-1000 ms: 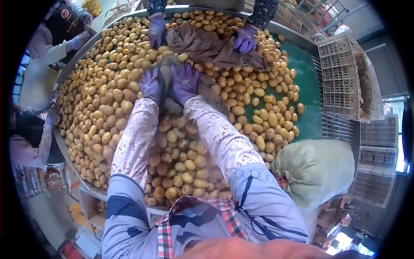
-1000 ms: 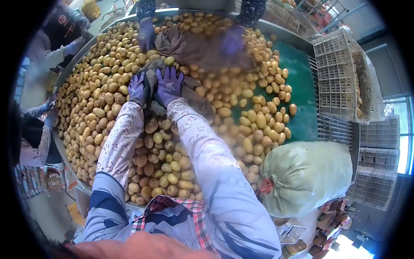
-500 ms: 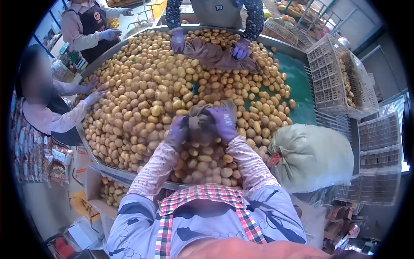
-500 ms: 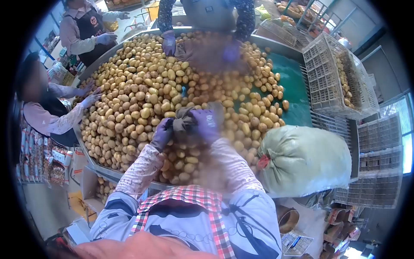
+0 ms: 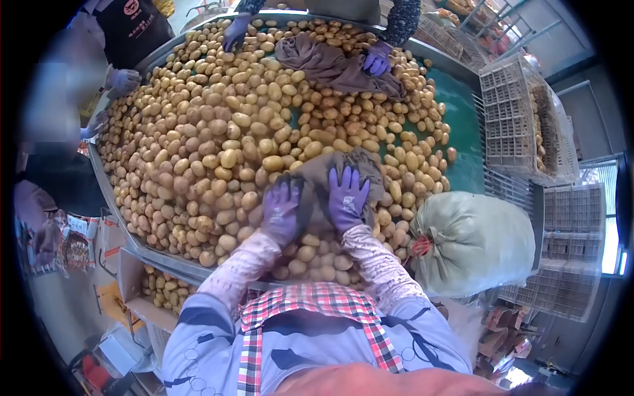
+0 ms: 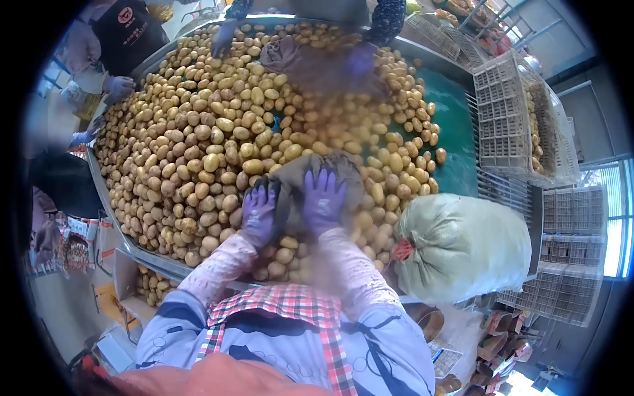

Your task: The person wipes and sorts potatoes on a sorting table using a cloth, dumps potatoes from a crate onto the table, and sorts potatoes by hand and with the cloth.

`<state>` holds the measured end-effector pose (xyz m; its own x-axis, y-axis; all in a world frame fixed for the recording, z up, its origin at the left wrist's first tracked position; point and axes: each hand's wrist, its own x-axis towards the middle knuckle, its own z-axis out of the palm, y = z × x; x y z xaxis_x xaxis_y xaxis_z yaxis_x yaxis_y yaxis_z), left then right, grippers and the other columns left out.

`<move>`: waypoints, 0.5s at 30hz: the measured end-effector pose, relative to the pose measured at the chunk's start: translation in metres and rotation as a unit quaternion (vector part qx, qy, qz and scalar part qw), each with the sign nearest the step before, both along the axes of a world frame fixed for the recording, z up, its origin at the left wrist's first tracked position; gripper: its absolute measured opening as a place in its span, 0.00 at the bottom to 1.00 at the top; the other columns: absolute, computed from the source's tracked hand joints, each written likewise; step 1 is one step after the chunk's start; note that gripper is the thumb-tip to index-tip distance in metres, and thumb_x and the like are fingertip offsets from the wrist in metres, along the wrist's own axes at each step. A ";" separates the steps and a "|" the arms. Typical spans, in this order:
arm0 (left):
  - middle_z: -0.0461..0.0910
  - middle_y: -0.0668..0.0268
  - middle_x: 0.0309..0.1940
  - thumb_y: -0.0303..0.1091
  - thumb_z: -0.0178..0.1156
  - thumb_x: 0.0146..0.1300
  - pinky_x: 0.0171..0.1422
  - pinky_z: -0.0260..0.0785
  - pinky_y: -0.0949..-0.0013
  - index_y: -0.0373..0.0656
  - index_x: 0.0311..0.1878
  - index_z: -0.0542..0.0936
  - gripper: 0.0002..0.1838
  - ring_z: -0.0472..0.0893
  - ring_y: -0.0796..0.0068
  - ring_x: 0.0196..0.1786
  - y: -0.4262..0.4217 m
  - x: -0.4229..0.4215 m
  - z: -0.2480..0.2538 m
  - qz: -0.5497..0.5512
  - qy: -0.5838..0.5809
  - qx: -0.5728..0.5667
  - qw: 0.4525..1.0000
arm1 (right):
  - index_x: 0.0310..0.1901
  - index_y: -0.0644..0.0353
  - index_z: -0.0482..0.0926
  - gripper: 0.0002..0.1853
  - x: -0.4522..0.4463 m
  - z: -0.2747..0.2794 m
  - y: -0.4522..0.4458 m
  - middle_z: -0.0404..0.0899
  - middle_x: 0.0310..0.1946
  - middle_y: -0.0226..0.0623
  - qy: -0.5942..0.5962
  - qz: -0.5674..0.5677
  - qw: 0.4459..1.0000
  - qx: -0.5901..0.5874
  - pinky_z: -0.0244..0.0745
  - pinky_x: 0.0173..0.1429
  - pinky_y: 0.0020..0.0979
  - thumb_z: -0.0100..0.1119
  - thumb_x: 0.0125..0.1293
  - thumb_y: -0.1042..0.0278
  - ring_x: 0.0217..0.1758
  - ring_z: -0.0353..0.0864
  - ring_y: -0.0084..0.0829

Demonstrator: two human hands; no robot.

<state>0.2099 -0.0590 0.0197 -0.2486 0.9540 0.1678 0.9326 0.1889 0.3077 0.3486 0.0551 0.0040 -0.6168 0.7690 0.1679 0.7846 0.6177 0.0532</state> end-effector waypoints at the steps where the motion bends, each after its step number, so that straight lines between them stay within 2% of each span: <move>1: 0.60 0.42 0.68 0.45 0.55 0.61 0.71 0.51 0.45 0.39 0.69 0.62 0.35 0.61 0.42 0.69 0.019 -0.003 -0.002 -0.010 0.017 0.000 1.000 | 0.65 0.48 0.67 0.25 -0.007 0.000 0.018 0.68 0.62 0.48 0.002 -0.003 1.000 -0.013 0.51 0.67 0.65 0.46 0.65 0.57 0.67 0.65 0.49; 3: 0.60 0.42 0.68 0.47 0.51 0.62 0.73 0.50 0.46 0.37 0.69 0.60 0.35 0.61 0.40 0.68 0.058 -0.014 -0.004 -0.032 0.048 -0.005 0.998 | 0.61 0.49 0.70 0.24 -0.023 0.006 0.053 0.70 0.56 0.44 0.047 -0.012 0.998 0.040 0.58 0.61 0.61 0.49 0.63 0.55 0.61 0.68 0.46; 4: 0.58 0.42 0.69 0.47 0.51 0.61 0.73 0.48 0.46 0.37 0.70 0.59 0.36 0.60 0.41 0.69 0.075 -0.021 0.003 -0.033 -0.007 0.008 0.999 | 0.59 0.49 0.71 0.23 -0.030 0.008 0.070 0.71 0.53 0.42 0.068 -0.016 0.996 0.063 0.61 0.57 0.58 0.50 0.62 0.53 0.58 0.69 0.44; 6: 0.57 0.41 0.70 0.46 0.50 0.63 0.74 0.47 0.46 0.38 0.70 0.58 0.36 0.59 0.41 0.71 0.110 -0.041 -0.009 -0.033 0.008 -0.044 0.998 | 0.56 0.49 0.72 0.23 -0.047 0.004 0.114 0.72 0.48 0.41 0.064 -0.014 0.997 0.029 0.63 0.53 0.55 0.51 0.61 0.51 0.54 0.70 0.43; 7: 0.56 0.41 0.70 0.46 0.52 0.61 0.74 0.47 0.46 0.38 0.71 0.57 0.38 0.58 0.41 0.71 0.127 -0.044 -0.006 -0.014 0.004 -0.093 0.996 | 0.55 0.50 0.73 0.22 -0.057 0.001 0.134 0.72 0.46 0.40 0.067 -0.015 0.998 0.015 0.63 0.51 0.53 0.52 0.61 0.50 0.51 0.71 0.42; 8: 0.56 0.40 0.70 0.46 0.54 0.59 0.74 0.47 0.45 0.37 0.71 0.56 0.40 0.58 0.40 0.71 0.147 -0.050 0.000 0.009 0.003 -0.138 0.990 | 0.53 0.50 0.74 0.21 -0.071 -0.002 0.149 0.72 0.45 0.40 0.064 -0.037 0.995 0.059 0.64 0.50 0.52 0.52 0.61 0.50 0.50 0.71 0.42; 9: 0.56 0.38 0.69 0.47 0.60 0.53 0.74 0.48 0.47 0.37 0.72 0.54 0.46 0.57 0.39 0.71 0.169 -0.061 -0.041 0.045 0.006 -0.081 0.996 | 0.52 0.50 0.74 0.20 -0.082 -0.009 0.159 0.72 0.45 0.39 0.060 -0.054 0.992 0.100 0.64 0.49 0.51 0.52 0.61 0.51 0.49 0.72 0.42; 10: 0.55 0.38 0.69 0.48 0.60 0.53 0.74 0.48 0.48 0.36 0.72 0.54 0.46 0.57 0.40 0.71 0.175 -0.066 -0.026 0.046 0.028 -0.116 0.992 | 0.50 0.51 0.75 0.19 -0.091 -0.015 0.166 0.72 0.44 0.39 0.054 -0.072 0.986 0.138 0.64 0.48 0.50 0.52 0.61 0.51 0.48 0.72 0.42; 12: 0.55 0.39 0.70 0.49 0.60 0.53 0.75 0.48 0.51 0.36 0.72 0.54 0.47 0.58 0.41 0.71 0.175 -0.068 0.007 0.035 0.072 -0.185 0.979 | 0.48 0.51 0.75 0.16 -0.099 -0.021 0.173 0.73 0.43 0.40 0.059 -0.082 0.986 0.135 0.65 0.49 0.48 0.50 0.61 0.55 0.46 0.73 0.42; 13: 0.59 0.41 0.68 0.47 0.56 0.57 0.74 0.51 0.53 0.37 0.71 0.57 0.41 0.60 0.44 0.70 0.170 -0.065 0.015 0.041 0.096 -0.154 0.982 | 0.48 0.51 0.75 0.16 -0.098 -0.021 0.173 0.73 0.43 0.40 0.059 -0.081 0.987 0.125 0.65 0.49 0.48 0.50 0.61 0.56 0.46 0.73 0.42; 14: 0.61 0.42 0.67 0.47 0.56 0.57 0.73 0.53 0.53 0.38 0.70 0.58 0.39 0.60 0.44 0.70 0.167 -0.065 0.005 0.038 0.071 -0.145 0.986 | 0.48 0.51 0.75 0.15 -0.097 -0.017 0.174 0.73 0.43 0.40 0.060 -0.078 0.988 0.121 0.65 0.49 0.48 0.50 0.61 0.56 0.46 0.73 0.42; 15: 0.62 0.43 0.66 0.46 0.56 0.58 0.72 0.55 0.53 0.38 0.69 0.60 0.38 0.61 0.44 0.70 0.166 -0.067 -0.017 0.036 0.046 -0.131 0.990 | 0.48 0.51 0.75 0.15 -0.094 -0.006 0.163 0.74 0.44 0.39 0.113 -0.067 0.983 0.126 0.65 0.50 0.49 0.49 0.61 0.58 0.47 0.73 0.42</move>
<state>0.1432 0.1071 0.0030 -0.3120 0.9483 -0.0582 0.9359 0.3174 0.1528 0.2549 0.2181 -0.0020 -0.4384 0.7571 0.4844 0.8671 0.4981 0.0062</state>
